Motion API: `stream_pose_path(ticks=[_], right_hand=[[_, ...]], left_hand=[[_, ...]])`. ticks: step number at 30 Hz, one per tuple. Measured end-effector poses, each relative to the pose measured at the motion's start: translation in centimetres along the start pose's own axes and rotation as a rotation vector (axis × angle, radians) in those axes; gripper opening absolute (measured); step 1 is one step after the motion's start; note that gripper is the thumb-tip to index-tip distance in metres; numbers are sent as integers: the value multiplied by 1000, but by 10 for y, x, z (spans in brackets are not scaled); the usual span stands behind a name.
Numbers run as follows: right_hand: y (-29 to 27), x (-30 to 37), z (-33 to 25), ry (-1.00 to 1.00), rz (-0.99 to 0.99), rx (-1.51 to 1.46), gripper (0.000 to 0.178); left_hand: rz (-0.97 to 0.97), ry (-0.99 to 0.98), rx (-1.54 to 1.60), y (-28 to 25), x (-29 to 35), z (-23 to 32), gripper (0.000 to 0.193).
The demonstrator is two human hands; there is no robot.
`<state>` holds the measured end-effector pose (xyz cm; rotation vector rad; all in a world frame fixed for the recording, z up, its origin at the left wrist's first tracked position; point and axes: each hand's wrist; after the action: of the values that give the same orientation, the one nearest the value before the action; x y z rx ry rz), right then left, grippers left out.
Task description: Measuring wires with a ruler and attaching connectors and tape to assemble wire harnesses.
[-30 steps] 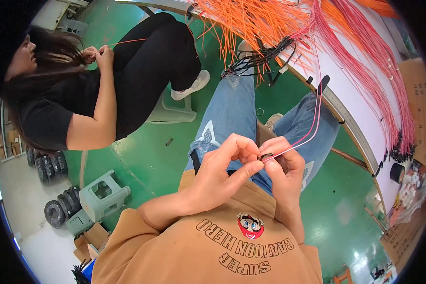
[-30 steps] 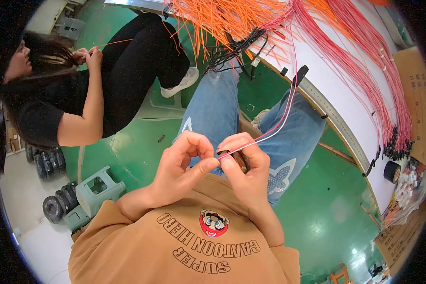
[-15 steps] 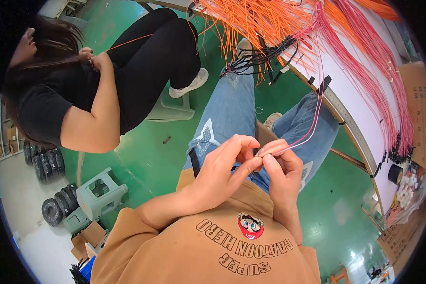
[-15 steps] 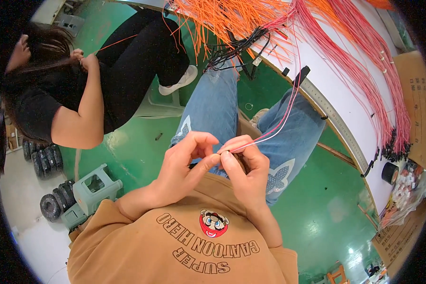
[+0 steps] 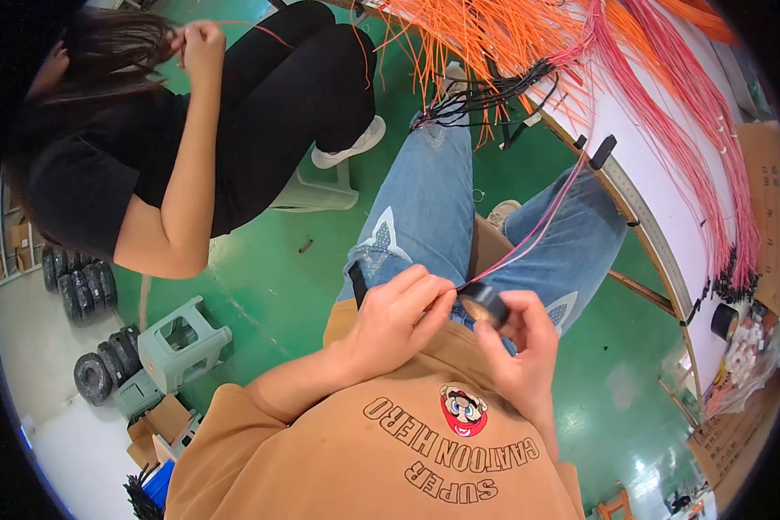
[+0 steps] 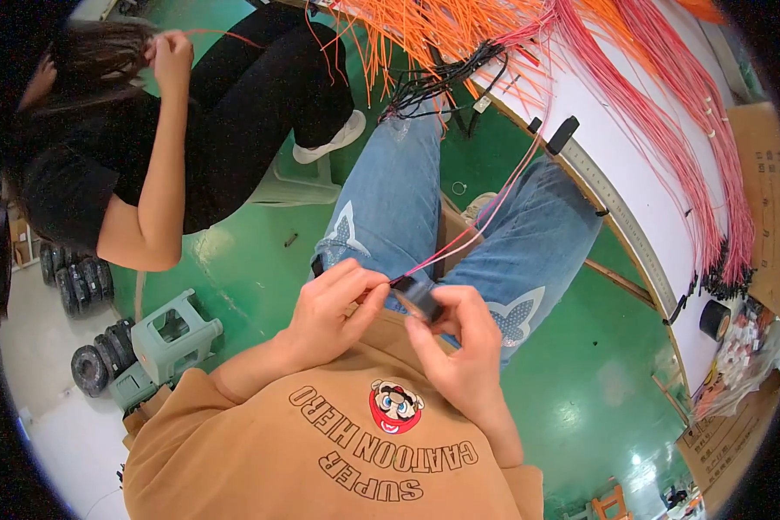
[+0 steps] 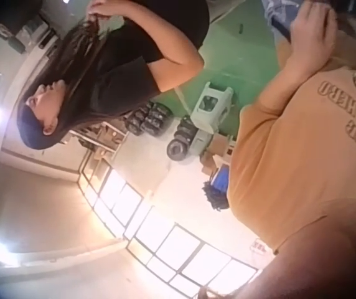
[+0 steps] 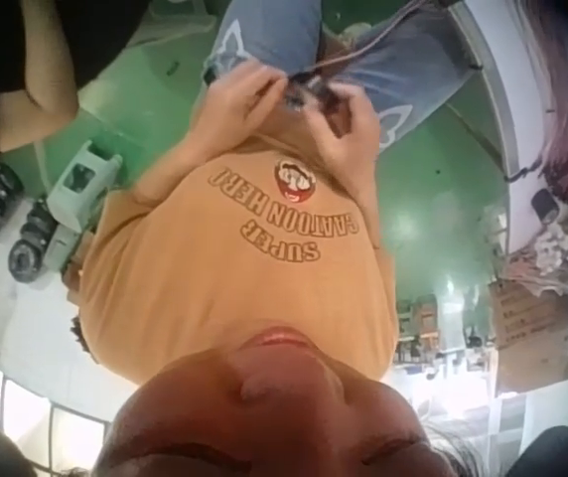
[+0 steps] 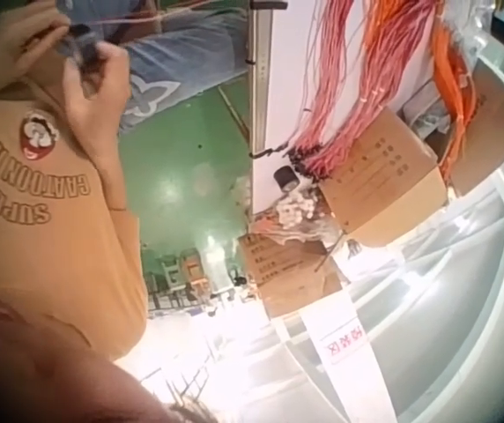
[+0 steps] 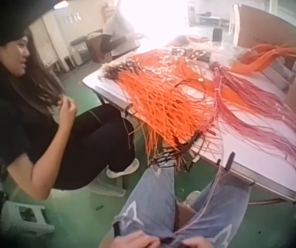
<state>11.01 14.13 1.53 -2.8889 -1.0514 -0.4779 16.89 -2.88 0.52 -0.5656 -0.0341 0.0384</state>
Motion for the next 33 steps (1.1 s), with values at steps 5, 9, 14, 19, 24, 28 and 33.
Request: stream_pose_path(ticks=[5,9,14,19,24,28,33], right_hand=[[13,-22,-26,-103,34,216,19],[-1,-19,6,-368,-1,225,24],[13,-22,16,-243,-19,493,33],[7,-35,53,-462,9,691,40],[5,-25,25,-387,122,595,28],[17,-50,7,-436,291,586,26],[-2,-28,32,-414,62,504,37]], left_hand=[[9,20,-122,4,9,-2,5],[-92,-127,135,-3,11,3,8],[-162,-289,436,2,13,-1,16],[-77,-258,259,-5,4,-5,6],[39,-53,-115,4,8,-2,5],[41,31,-158,8,10,-3,8],[-42,-251,224,-2,10,1,10]])
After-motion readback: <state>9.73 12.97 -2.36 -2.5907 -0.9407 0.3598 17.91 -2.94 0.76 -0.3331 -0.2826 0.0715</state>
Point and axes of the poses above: each hand's wrist, its own x-axis away from the middle knuckle, its own y-axis out of the palm, z = x × y, and after that the axes turned 10 degrees about -z, right-handed
